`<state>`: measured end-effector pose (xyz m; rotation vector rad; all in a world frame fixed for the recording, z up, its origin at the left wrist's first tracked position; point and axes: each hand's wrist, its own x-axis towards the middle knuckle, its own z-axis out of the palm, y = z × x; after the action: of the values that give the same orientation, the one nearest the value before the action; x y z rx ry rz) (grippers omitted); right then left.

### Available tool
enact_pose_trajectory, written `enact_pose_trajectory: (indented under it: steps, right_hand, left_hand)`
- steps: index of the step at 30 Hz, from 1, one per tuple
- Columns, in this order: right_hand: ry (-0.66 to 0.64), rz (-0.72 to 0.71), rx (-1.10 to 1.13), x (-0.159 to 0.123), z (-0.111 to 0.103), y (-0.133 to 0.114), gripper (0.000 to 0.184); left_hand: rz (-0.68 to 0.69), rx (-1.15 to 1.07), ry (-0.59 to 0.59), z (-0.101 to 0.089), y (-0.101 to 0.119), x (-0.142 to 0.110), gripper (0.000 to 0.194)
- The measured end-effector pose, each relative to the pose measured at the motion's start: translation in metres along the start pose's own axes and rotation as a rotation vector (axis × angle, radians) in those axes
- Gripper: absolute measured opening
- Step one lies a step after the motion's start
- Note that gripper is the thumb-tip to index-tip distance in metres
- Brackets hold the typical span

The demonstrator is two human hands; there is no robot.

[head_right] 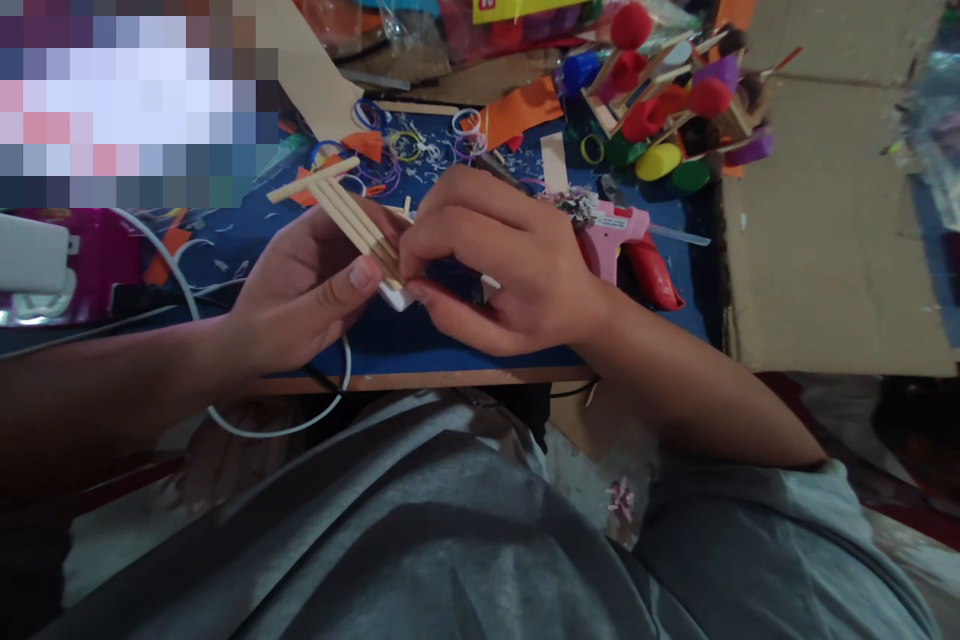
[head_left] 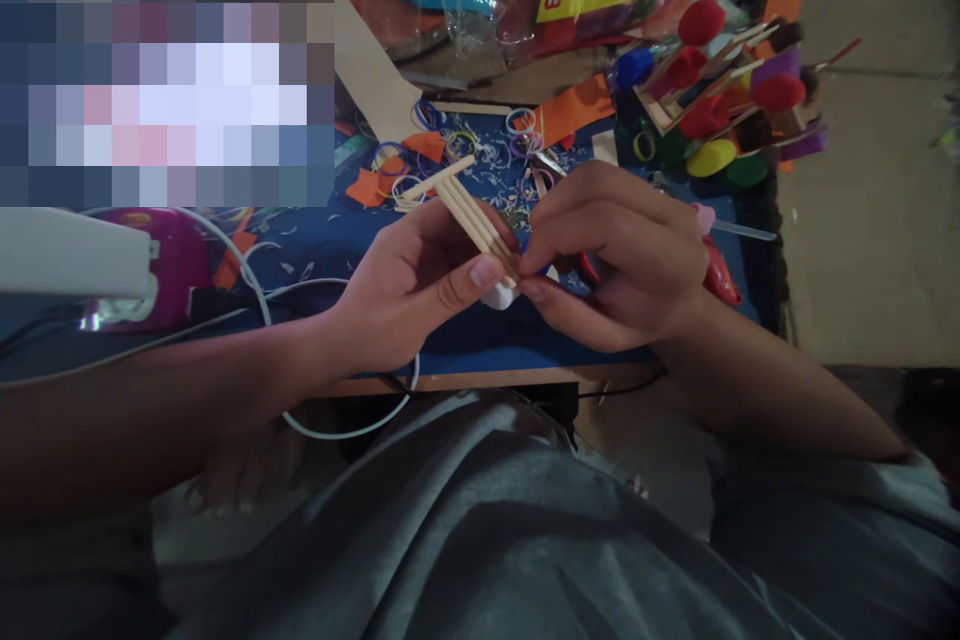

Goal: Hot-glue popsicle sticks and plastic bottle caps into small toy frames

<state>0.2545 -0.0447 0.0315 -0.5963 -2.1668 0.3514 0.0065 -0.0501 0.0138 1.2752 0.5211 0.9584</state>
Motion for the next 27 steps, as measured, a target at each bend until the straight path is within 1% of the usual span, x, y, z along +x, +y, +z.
enact_pose_trajectory:
  steps: [2, 5, 8, 12, 16, 17, 20, 22, 25, 27]
  right_hand:
    - [-0.008, -0.020, 0.039, 0.002, 0.000, -0.001, 0.018]
    - [0.019, -0.067, 0.073, 0.007, 0.002, -0.006, 0.009]
    - [0.025, -0.061, 0.062, 0.009, 0.004, -0.009, 0.003]
    - [-0.037, -0.044, 0.051, 0.007, 0.003, -0.010, 0.004]
    - [-0.058, -0.044, 0.038, 0.007, 0.003, -0.009, 0.007]
    - [-0.050, -0.044, 0.035, 0.007, 0.003, -0.009, 0.008]
    - [0.036, -0.071, 0.052, 0.006, 0.006, -0.007, 0.009]
    - [0.065, -0.057, 0.059, 0.003, 0.008, -0.005, 0.008]
    - [0.006, 0.005, 0.056, -0.003, 0.011, -0.002, 0.014]
    - [-0.022, 0.013, 0.064, -0.004, 0.012, -0.001, 0.016]
  left_hand:
    - [-0.007, 0.010, -0.012, 0.000, 0.001, 0.000, 0.043]
    - [-0.005, 0.024, -0.032, 0.000, 0.002, 0.000, 0.042]
    - [0.002, 0.025, -0.048, 0.000, 0.003, 0.001, 0.040]
    - [0.009, 0.009, -0.073, 0.000, 0.004, 0.001, 0.035]
    - [-0.023, 0.001, -0.055, 0.000, 0.003, 0.001, 0.037]
    - [-0.028, -0.001, -0.047, 0.000, 0.002, 0.001, 0.038]
    - [-0.033, -0.006, -0.033, 0.000, 0.001, 0.000, 0.042]
    - [-0.040, -0.010, -0.026, 0.000, 0.002, 0.000, 0.043]
    - [-0.043, -0.018, -0.020, 0.001, 0.003, -0.001, 0.040]
    - [-0.040, -0.016, -0.019, 0.002, 0.003, -0.001, 0.040]
